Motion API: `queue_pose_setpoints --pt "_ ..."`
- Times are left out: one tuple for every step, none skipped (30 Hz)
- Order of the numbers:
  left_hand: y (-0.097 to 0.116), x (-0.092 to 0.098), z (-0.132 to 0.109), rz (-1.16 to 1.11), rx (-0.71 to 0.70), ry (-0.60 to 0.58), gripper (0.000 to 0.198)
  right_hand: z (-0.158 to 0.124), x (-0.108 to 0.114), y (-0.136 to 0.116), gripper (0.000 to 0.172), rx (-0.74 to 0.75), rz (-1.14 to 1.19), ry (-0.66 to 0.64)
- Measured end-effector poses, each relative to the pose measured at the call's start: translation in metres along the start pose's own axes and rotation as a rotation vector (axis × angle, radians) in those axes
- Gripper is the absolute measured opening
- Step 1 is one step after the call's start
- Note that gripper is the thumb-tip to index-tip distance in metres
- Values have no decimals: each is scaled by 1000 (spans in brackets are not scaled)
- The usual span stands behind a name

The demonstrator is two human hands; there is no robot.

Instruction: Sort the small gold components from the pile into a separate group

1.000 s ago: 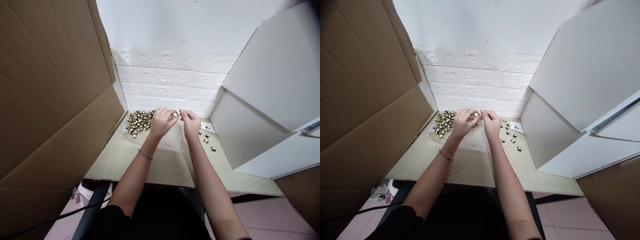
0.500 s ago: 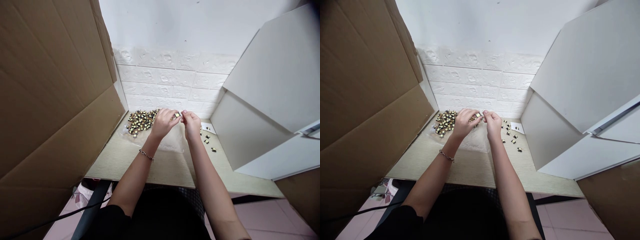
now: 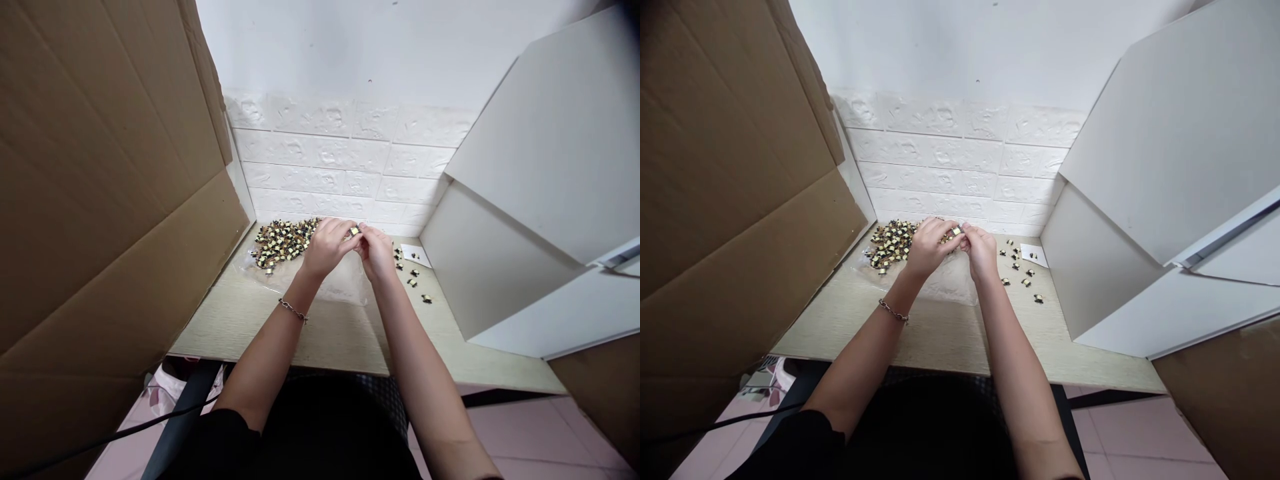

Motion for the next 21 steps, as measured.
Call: queue_pose_setpoints --pt "0 0 0 -3 2 3 18 -1 -2 1 21 -16 39 -12" --pt "0 0 0 -11 3 9 18 -2 -5 4 19 -36 75 -24" --pt "0 1 0 -20 2 17 17 -3 -7 6 18 -57 104 -34" --pt "0 1 0 -29 -1 25 17 -3 -8 10 16 -82 121 -34" --pt "1 2 0 -35 -5 38 16 -3 -7 14 14 -107 124 -26" --pt "2 4 1 -39 -10 56 16 -3 -6 18 12 -131 115 -10" --pt "2 6 1 -38 -15 77 15 -3 -3 22 10 -150 99 10" --pt "3 8 1 -33 -22 97 15 -2 0 25 10 -165 84 27" --pt "3 9 1 -23 -30 111 14 0 3 27 11 -174 72 39" --pt "4 10 0 -12 -40 112 14 1 6 26 12 -177 67 48" --pt "4 9 0 2 -50 99 15 3 9 24 12 -170 66 59" --pt "3 8 0 13 -58 82 15 4 13 20 13 -152 65 76" --pt "3 6 -1 25 -61 63 16 5 20 12 16 -103 56 116" --pt "2 4 -2 37 -63 43 17 6 27 2 18 -38 31 163" --pt "1 2 -2 48 -66 25 18 6 32 -9 21 29 -3 201" --pt "1 0 -3 58 -70 8 19 5 35 -17 25 80 -46 218" --pt "1 -3 -4 68 -76 -8 20 5 37 -23 27 121 -103 231" --pt "2 -5 -4 76 -82 -23 20 4 37 -28 29 152 -165 235" --pt "3 -6 -5 81 -87 -34 20 4 37 -31 30 172 -227 229" --pt "3 -8 -5 86 -87 -43 21 4 35 -32 31 186 -282 217" --pt "3 -9 -5 90 -85 -51 21 4 32 -33 31 197 -323 198"
Point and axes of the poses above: each hand's wrist, its own z-axis towards the middle knuckle, its own x-axis out of the back of the hand, y = z × x, the point moved 10 cm from there along z, towards the middle knuckle, and after that the axes turned 2 degrees about y, right-handed, at the moved point
